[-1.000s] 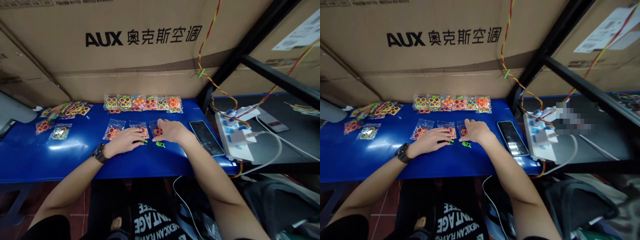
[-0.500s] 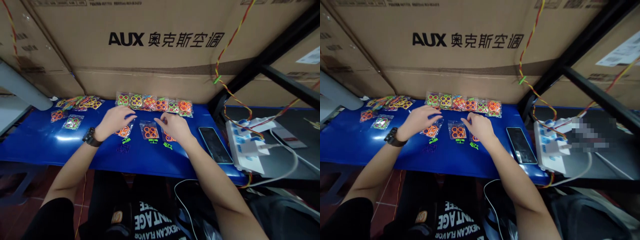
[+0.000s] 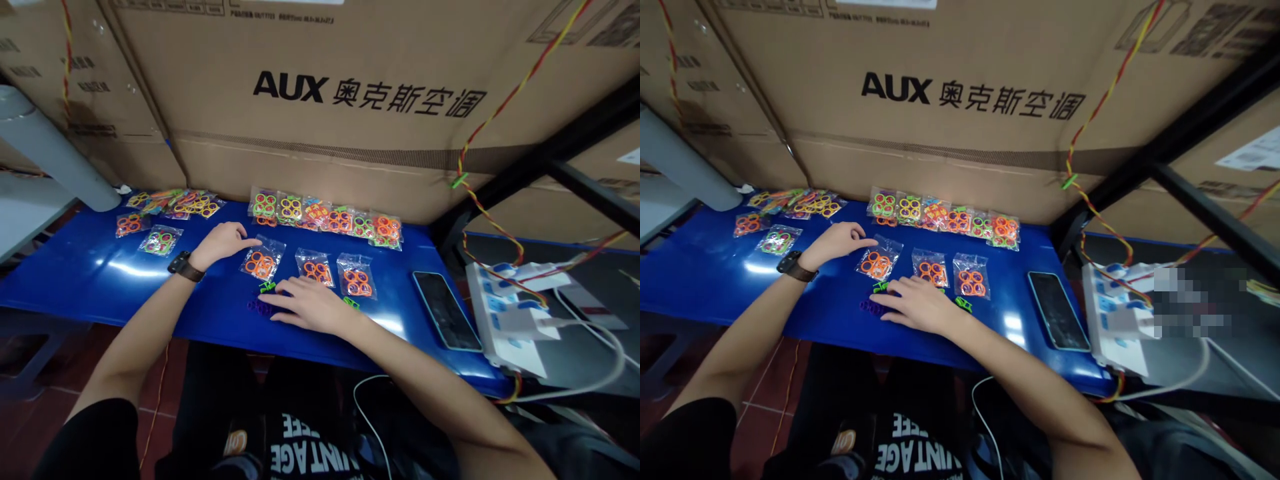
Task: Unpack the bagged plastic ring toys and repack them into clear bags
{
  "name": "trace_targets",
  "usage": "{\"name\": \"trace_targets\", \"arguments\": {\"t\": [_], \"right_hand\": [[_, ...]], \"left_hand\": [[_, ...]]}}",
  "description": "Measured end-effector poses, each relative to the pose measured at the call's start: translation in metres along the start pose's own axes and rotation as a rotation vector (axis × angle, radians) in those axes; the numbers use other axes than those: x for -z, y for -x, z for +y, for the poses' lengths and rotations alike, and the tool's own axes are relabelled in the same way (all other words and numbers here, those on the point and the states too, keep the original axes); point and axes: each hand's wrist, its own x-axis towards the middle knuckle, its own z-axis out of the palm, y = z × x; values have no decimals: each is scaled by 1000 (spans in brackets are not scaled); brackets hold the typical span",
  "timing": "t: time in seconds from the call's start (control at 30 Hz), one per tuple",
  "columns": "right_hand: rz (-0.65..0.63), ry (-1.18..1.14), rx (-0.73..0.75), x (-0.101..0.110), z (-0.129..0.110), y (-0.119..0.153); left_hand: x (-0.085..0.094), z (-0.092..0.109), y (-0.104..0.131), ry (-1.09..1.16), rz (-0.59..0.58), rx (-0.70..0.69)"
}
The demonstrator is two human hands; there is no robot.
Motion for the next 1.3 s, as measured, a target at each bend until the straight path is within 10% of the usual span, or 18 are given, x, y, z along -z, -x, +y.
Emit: {"name": "trace_targets", "arguments": {"t": [0.93,1.3], "right_hand": [[-142,-481,-138,22,16,11],[451,-578,-595,43,47,13]], "left_hand": [[-44,16,0,866,-19,-91],[-30,66,5,993,168,-75]]}}
